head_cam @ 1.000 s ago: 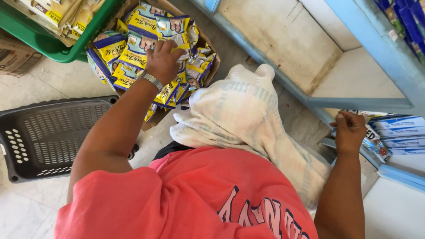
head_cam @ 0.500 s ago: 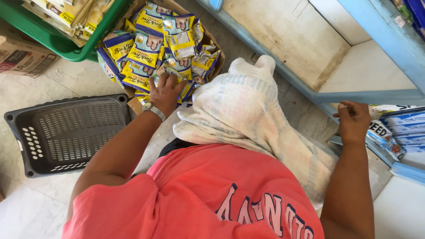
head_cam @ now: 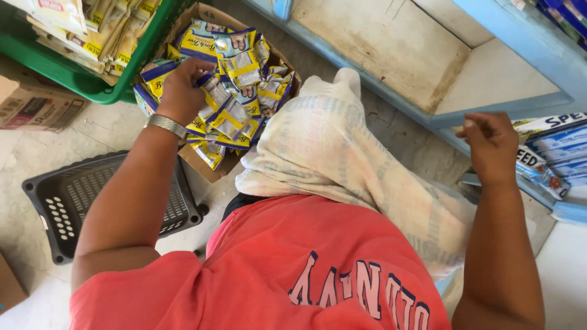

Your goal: Stocking and organizing milk powder sachets on grocery store shelves.

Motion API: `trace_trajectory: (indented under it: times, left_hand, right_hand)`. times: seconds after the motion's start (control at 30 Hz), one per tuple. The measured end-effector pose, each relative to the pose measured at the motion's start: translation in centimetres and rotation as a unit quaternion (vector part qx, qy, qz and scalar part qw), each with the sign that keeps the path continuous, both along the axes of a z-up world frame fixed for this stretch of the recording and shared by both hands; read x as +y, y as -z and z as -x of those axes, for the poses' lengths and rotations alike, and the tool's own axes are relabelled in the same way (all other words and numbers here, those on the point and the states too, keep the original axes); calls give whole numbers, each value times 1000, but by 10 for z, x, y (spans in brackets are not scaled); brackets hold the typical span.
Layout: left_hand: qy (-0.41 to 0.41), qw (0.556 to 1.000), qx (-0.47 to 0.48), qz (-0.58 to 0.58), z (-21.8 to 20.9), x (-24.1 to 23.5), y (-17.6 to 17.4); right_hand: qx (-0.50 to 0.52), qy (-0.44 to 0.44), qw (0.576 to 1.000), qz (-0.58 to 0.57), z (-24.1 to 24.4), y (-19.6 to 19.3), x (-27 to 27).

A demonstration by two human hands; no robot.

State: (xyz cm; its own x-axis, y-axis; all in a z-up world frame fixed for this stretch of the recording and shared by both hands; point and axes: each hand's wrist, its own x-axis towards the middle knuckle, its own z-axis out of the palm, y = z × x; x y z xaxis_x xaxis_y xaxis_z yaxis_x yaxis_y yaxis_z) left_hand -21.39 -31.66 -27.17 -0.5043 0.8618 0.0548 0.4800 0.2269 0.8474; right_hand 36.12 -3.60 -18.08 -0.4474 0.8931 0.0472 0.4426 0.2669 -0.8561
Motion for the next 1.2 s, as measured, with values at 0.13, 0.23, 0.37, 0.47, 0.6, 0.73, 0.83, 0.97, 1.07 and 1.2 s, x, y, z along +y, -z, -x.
trace_trajectory:
  times: [0.13,0.23,0.37,0.47,0.6,0.73,0.83,0.97,1.07,1.2]
  left_hand:
    - [92,985,-93,-113,-16,30,-62]
    - [118,977,-52,-170,-68,56,-135]
    - [225,934,128,-247,-157,81,-206]
    - [364,877,166,-265,-208,91,-219]
    - [450,849,122,-249,-234,106,-199]
    - [374,902,-87,-199,-218,147,-142]
    - [260,917,-272,-131,-218,170,-133]
    - [236,891,-379,-82,-229,176,-124]
    - [242,880,-402,-75,-237,184,-122]
    - [232,889,-388,-71,-236,185,-102]
  right_hand:
    - [66,-87,994,17,77,-55,-43]
    - [106,-124,969,187,134,-57,-68]
    - [317,-203,767,519,193,-52,-73]
    - [468,-165,697,518,194,-59,-64]
    - [514,-58,736,437,164,-30,-32]
    - [509,-31,753,416,131,-16,-22]
    - [489,-66,782,382,118,-7,-20]
    - [388,-192,825,363,118,0,-27]
    - [296,-220,871,326,120,0,-20]
    - [213,-186,918,278,124,-12,-13]
